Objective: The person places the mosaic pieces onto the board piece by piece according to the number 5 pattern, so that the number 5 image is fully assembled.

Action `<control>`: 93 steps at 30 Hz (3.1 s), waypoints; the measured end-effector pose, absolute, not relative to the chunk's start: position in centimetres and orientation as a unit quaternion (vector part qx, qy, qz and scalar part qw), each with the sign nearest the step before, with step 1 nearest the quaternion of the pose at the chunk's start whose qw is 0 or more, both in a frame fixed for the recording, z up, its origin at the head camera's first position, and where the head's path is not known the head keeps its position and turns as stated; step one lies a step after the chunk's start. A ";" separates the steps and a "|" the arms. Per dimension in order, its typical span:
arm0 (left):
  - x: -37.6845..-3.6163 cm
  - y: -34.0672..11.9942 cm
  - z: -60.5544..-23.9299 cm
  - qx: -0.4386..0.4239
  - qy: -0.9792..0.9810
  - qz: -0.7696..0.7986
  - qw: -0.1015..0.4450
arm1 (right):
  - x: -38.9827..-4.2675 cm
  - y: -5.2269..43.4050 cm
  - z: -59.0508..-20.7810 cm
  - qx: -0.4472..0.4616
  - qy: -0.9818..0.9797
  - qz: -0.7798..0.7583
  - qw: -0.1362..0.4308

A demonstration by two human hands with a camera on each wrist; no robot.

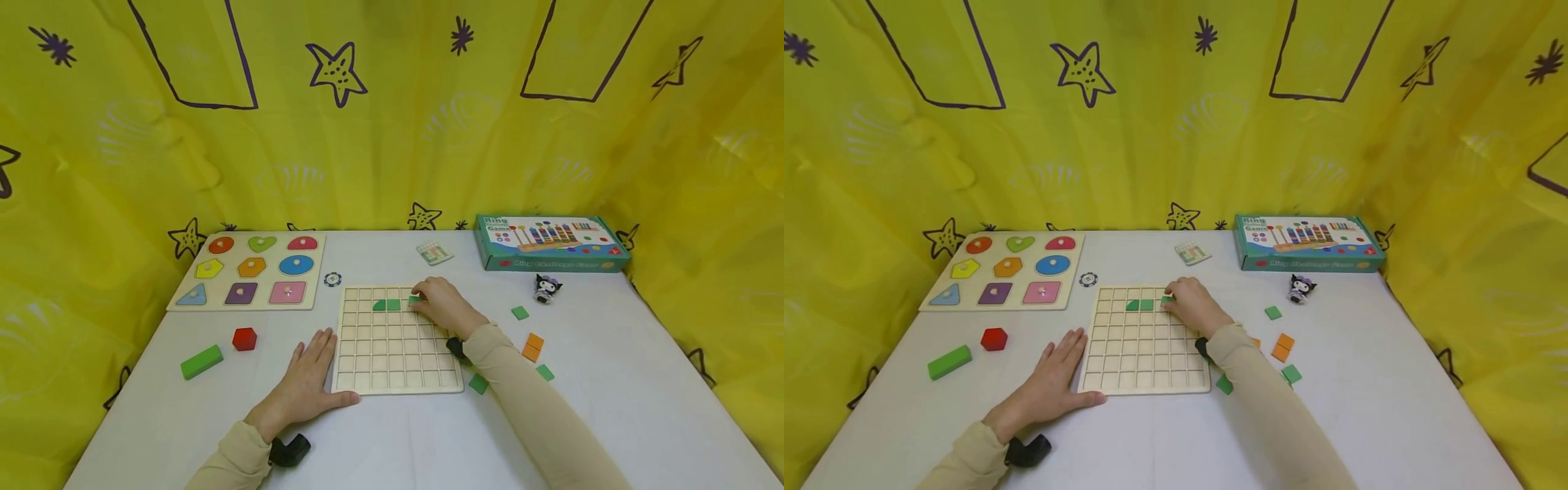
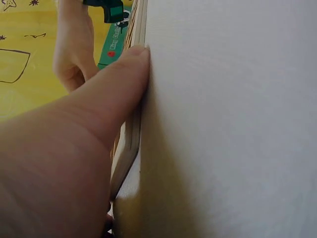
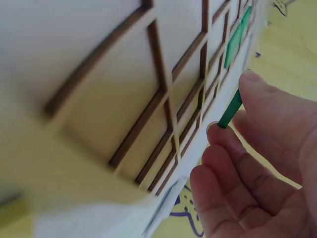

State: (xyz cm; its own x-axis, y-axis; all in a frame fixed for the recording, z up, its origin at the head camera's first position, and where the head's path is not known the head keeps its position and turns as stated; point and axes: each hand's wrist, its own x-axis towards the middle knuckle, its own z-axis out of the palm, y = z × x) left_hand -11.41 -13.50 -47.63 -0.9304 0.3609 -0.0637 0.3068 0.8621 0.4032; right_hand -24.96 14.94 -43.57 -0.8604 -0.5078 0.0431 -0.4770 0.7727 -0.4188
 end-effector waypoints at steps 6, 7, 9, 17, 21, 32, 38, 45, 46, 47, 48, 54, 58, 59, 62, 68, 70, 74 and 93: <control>-11.2 -13.4 -47.9 0.171 0.964 0.191 0.065 | -25.6 13.6 -44.3 -0.263 0.944 -0.195 0.050; -11.2 -13.4 -47.9 0.169 0.965 0.190 0.067 | -25.6 13.5 -44.4 -0.269 0.943 -0.189 0.050; -11.1 -13.4 -48.0 0.167 0.966 0.187 0.071 | -25.5 13.4 -44.6 -0.281 0.942 -0.179 0.046; -11.2 -13.3 -47.9 0.164 0.966 0.187 0.071 | -24.6 13.6 -44.4 -0.316 0.935 -0.163 0.004; -11.2 -13.4 -47.8 0.166 0.966 0.187 0.068 | -24.3 13.8 -44.5 -0.314 0.937 -0.154 0.008; -11.2 -13.6 -47.9 0.165 0.965 0.193 0.068 | -24.2 15.5 -44.1 -0.340 0.922 -0.187 0.016; -11.3 -13.5 -48.1 0.165 0.965 0.191 0.067 | -23.9 20.0 -43.8 -0.272 0.937 -0.217 0.017; -11.5 -13.4 -48.1 0.164 0.966 0.187 0.068 | -22.7 27.7 -43.6 -0.210 0.949 -0.234 -0.024; -11.4 -13.4 -48.0 0.163 0.966 0.188 0.068 | -22.5 28.6 -43.6 -0.201 0.951 -0.233 -0.027; -11.4 -13.4 -48.0 0.162 0.966 0.188 0.068 | -22.3 29.5 -43.6 -0.191 0.954 -0.230 -0.030; -11.4 -13.4 -48.0 0.160 0.966 0.190 0.069 | -22.1 30.2 -43.6 -0.179 0.957 -0.227 -0.031; -11.2 -13.6 -47.9 0.161 0.966 0.190 0.069 | -21.4 32.0 -44.1 -0.106 0.970 -0.218 0.008; -11.3 -13.6 -47.9 0.158 0.966 0.191 0.070 | -21.6 31.9 -44.7 -0.081 0.976 -0.200 0.026; -11.3 -13.6 -47.9 0.156 0.966 0.193 0.070 | -21.8 31.9 -44.8 -0.078 0.978 -0.193 0.025; -11.4 -13.4 -47.9 0.153 0.966 0.195 0.073 | -22.0 31.5 -44.9 -0.071 0.981 -0.178 0.027; -11.6 -13.3 -47.7 0.152 0.967 0.187 0.077 | -22.4 29.7 -43.8 -0.085 0.980 -0.178 0.025; -11.7 -13.3 -47.6 0.154 0.967 0.191 0.072 | -22.7 28.5 -43.4 -0.109 0.974 -0.199 0.019; -11.6 -13.4 -47.5 0.158 0.966 0.193 0.067 | -23.4 25.4 -43.1 -0.159 0.956 -0.246 0.028; -11.5 -13.2 -48.1 0.154 0.966 0.196 0.070 | -26.2 16.4 -43.7 -0.269 0.943 -0.185 0.063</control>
